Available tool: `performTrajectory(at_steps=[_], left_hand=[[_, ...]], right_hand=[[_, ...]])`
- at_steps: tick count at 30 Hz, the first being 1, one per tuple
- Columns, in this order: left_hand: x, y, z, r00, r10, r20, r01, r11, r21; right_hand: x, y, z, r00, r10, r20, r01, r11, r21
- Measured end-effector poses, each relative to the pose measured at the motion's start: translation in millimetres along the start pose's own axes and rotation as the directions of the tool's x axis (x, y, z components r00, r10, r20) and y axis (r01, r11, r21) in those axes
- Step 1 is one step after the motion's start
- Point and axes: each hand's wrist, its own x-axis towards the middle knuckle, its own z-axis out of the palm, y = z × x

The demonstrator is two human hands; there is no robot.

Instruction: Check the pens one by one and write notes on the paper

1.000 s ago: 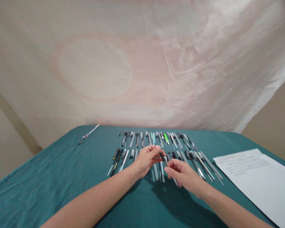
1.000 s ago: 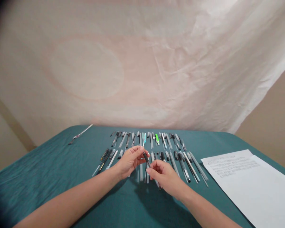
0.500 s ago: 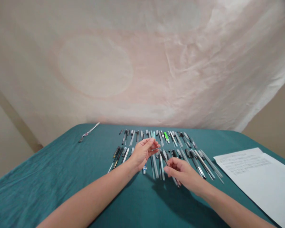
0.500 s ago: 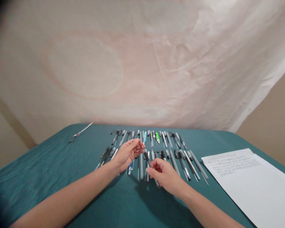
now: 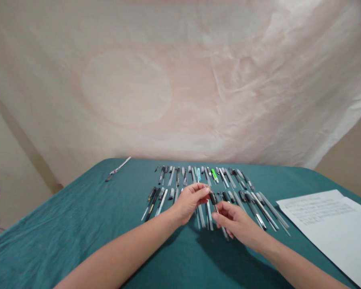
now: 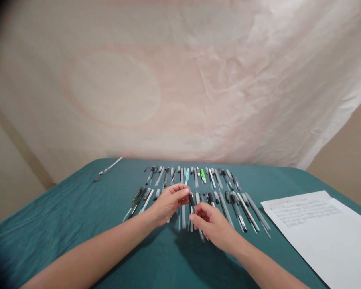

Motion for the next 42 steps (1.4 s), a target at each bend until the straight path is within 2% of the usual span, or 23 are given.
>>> performTrajectory(at_steps=[7, 12, 16, 20, 22, 25, 28, 30, 36, 42], left_hand=[[2, 9, -1.4, 0.999, 0.045, -0.005, -0.044, 0.993, 0.112], [7, 25, -10.7, 0.99, 0.125, -0.064, -0.115, 0.984, 0.138], [18, 47, -28.8, 0.963, 0.215, -0.16, -0.187, 0.967, 0.173], [35, 76, -67.3, 0.92, 0.279, -0.276, -0.208, 0.943, 0.261], [45, 91, -96.0, 0.906, 0.265, -0.331, -0.147, 0.929, 0.34], [56, 103, -143.2, 0.883, 0.196, -0.426, 0.037, 0.877, 0.48], [63, 103, -183.6, 0.846, 0.141, -0.515, 0.232, 0.771, 0.593], [67, 97, -203.2, 0.823, 0.129, -0.553, 0.326, 0.69, 0.646], [86, 81, -236.1, 0.787, 0.146, -0.6, 0.488, 0.45, 0.748], [102, 71, -247.7, 0.795, 0.171, -0.581, 0.532, 0.261, 0.805]], right_hand=[[-2, -7, 2, 1.0, 0.01, 0.019, -0.01, 1.0, -0.02], [-2, -6, 3, 0.999, 0.011, 0.044, -0.009, 0.999, -0.051], [-3, -6, 3, 0.998, 0.003, 0.063, 0.002, 0.996, -0.087], [-3, -6, 2, 0.997, 0.016, 0.079, -0.009, 0.995, -0.095], [-3, -7, 2, 0.997, 0.023, 0.073, -0.015, 0.995, -0.099], [-2, -7, 3, 0.998, 0.014, 0.066, -0.007, 0.994, -0.109], [-3, -8, 5, 0.997, -0.011, 0.077, 0.02, 0.993, -0.12], [-3, -8, 6, 0.996, -0.015, 0.091, 0.027, 0.992, -0.126], [-1, -2, 4, 0.998, -0.01, 0.065, 0.019, 0.991, -0.13], [-3, -4, 7, 0.996, -0.024, 0.085, 0.038, 0.985, -0.166]])
